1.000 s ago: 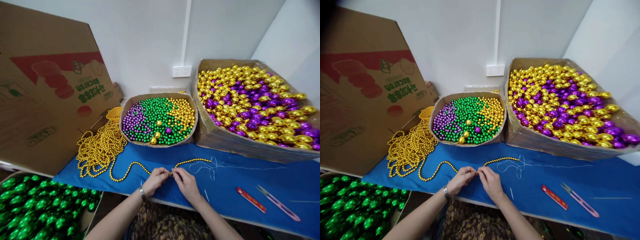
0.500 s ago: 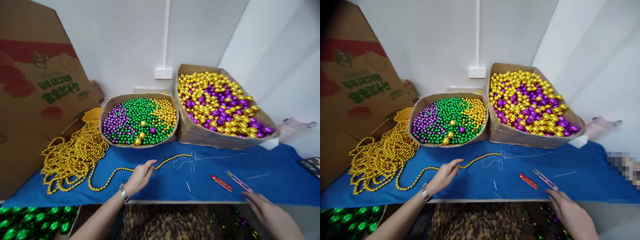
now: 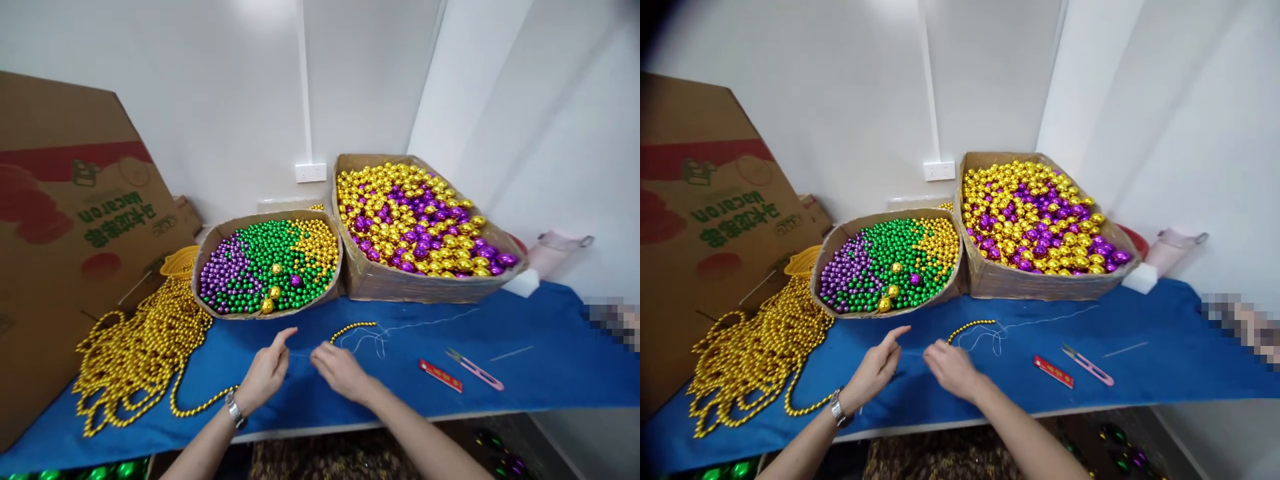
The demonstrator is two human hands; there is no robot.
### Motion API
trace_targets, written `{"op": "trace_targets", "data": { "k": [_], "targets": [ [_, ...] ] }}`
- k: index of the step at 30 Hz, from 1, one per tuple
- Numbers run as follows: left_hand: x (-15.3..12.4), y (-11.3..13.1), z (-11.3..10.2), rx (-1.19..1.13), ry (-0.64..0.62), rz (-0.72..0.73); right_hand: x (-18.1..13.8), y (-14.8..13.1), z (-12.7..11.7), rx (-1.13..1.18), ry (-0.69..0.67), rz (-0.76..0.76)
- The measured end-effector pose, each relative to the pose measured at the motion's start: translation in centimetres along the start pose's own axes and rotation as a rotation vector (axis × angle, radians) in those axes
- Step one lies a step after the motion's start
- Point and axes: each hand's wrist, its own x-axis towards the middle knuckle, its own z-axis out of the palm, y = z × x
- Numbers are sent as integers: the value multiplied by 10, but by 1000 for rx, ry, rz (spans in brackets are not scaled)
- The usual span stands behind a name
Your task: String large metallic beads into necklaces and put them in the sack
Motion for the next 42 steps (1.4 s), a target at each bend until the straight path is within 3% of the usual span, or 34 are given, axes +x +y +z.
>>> {"op": "trace_targets", "data": {
  "k": [3, 7, 9, 12, 14, 18, 27, 31, 36, 39, 42],
  "targets": [
    [-10, -37, -13, 219, 45, -69, -23, 77, -22, -128, -29, 171],
    [-17, -77, -27, 411, 111, -215, -77, 181, -71, -297, -19, 469],
    [-14, -84, -28, 437, 121, -245, -107, 212, -90, -368, -3, 604],
    [-4, -81, -21, 399, 101, -206, -141, 227, -100, -447, 27, 757],
    [2, -76, -13, 346, 80, -157, -156, 222, -96, -463, 27, 776],
    [7, -70, -4, 314, 25, -109, -174, 196, -77, -429, -22, 667],
    [6, -55, -12, 230, 32, -173, -182, 168, -66, -438, -56, 610],
    [7, -44, -13, 149, 93, -167, -155, 133, -62, -309, -98, 472],
    [10, -27, -10, 90, 112, -140, -91, 49, -51, -45, -20, 193],
    [10, -15, -6, 94, 84, -98, -48, 9, -40, -113, -83, 170],
    [8, -6, -3, 88, 84, -60, -16, -11, -27, -137, -101, 161]
  ]
}}
